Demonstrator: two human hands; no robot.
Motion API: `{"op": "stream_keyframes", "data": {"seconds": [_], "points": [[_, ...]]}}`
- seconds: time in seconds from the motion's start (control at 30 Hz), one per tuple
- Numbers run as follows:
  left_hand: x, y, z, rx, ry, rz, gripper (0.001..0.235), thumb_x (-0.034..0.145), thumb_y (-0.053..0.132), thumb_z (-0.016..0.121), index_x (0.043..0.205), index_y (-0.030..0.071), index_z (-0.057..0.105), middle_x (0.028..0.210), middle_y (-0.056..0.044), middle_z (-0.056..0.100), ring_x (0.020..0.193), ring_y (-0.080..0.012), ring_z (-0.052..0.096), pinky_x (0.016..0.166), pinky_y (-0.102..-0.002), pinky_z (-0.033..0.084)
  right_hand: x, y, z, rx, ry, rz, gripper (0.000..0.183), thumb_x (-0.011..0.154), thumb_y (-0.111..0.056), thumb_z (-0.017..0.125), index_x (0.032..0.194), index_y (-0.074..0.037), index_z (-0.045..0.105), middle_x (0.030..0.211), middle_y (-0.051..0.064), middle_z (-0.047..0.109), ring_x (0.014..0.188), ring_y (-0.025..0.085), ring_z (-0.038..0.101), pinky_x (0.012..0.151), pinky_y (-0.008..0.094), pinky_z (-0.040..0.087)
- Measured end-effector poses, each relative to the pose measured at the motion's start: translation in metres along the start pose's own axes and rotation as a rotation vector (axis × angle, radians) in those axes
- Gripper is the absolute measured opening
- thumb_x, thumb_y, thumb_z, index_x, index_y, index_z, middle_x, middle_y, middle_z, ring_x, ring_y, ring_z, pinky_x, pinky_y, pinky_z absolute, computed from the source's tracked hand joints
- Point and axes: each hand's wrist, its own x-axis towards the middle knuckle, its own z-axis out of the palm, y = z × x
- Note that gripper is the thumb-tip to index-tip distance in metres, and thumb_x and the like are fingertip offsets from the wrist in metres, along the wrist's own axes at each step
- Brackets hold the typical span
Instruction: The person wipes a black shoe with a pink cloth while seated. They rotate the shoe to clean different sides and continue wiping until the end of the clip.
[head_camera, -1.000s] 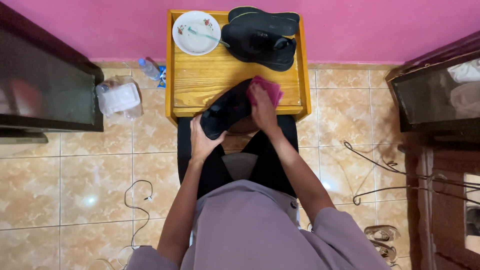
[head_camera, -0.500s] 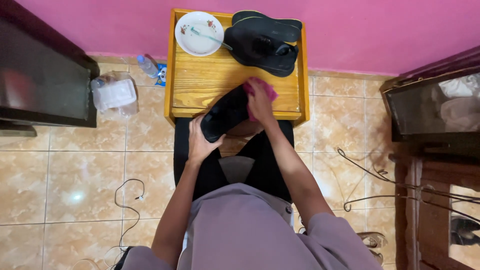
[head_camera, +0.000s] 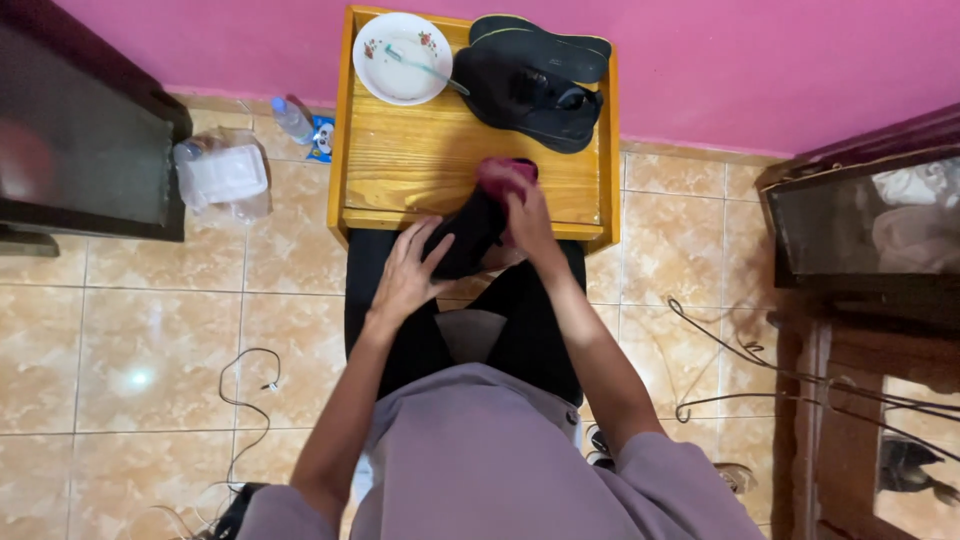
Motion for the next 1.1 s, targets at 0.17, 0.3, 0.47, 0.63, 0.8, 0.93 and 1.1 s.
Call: {"op": "stream_keyframes", "data": {"seconds": [0.17,0.3,0.47,0.63,0.8,0.93,1.1], "points": [[0.021,-0.028,-0.020,0.015,-0.089,0.124,0.082,0.063,0.024,0.091,0.139,0.016,0.061,0.159,-0.018,0.039,0.148,-0.0395,0.036,0.113,-0.051,0.042,-0.031,-0.053,0.015,-0.061,-0.098,-0.260,0.039,0.091,-0.007,0.056,0.127,-0.010,0.070,0.130,0.014,0.069,0.135,0.034,0.055,0.119,0.048,0.038],[0.026,-0.030,-0.032,-0.017,-0.077,0.148,0.083,0.065,0.020,0.091,0.141,0.014,0.057,0.161,-0.020,0.037,0.148,-0.0410,0.035,0.114,-0.052,0.041,-0.027,-0.020,-0.002,-0.183,0.034,-0.145,0.046,0.096,0.002,0.048,0.141,0.005,0.055,0.140,0.032,0.056,0.136,0.048,0.048,0.120,0.058,0.033],[0.016,-0.029,-0.022,-0.022,-0.048,0.146,0.073,0.064,0.020,0.091,0.130,0.011,0.062,0.159,-0.020,0.039,0.146,-0.0416,0.038,0.113,-0.053,0.042,-0.054,-0.031,0.035,-0.008,-0.026,-0.219,0.061,0.087,0.006,0.044,0.147,-0.004,0.055,0.151,0.021,0.052,0.146,0.036,0.039,0.127,0.048,0.025],[0.015,-0.033,-0.019,0.002,-0.035,0.187,0.057,0.068,0.019,0.089,0.119,0.008,0.065,0.157,-0.022,0.040,0.145,-0.0431,0.039,0.112,-0.053,0.043,-0.050,-0.034,0.030,-0.081,-0.184,-0.502,0.063,0.103,-0.050,0.040,0.142,-0.004,0.060,0.147,0.015,0.058,0.139,0.033,0.053,0.124,0.046,0.034],[0.018,-0.025,-0.022,-0.036,0.030,0.188,0.061,0.071,0.016,0.088,0.124,0.008,0.060,0.155,-0.024,0.041,0.142,-0.0461,0.042,0.109,-0.056,0.045,-0.016,0.063,-0.011,-0.314,0.010,-0.161,0.061,0.095,0.012,0.041,0.154,-0.003,0.046,0.158,0.018,0.044,0.147,0.035,0.039,0.128,0.044,0.023],[0.018,-0.021,-0.025,-0.037,0.046,0.186,0.055,0.077,0.016,0.085,0.125,0.009,0.059,0.152,-0.025,0.044,0.139,-0.0477,0.044,0.107,-0.057,0.046,-0.035,0.018,0.022,-0.092,0.033,-0.095,0.068,0.084,0.016,0.042,0.150,0.000,0.049,0.153,0.026,0.047,0.146,0.040,0.037,0.127,0.052,0.024],[0.012,-0.025,-0.023,-0.059,0.051,0.105,0.060,0.071,0.018,0.089,0.123,0.008,0.061,0.152,-0.023,0.045,0.139,-0.0462,0.045,0.107,-0.056,0.047,-0.055,-0.052,0.032,0.057,-0.029,-0.131,0.062,0.093,0.013,0.038,0.149,-0.009,0.054,0.157,0.013,0.048,0.147,0.029,0.043,0.126,0.044,0.029]]}}
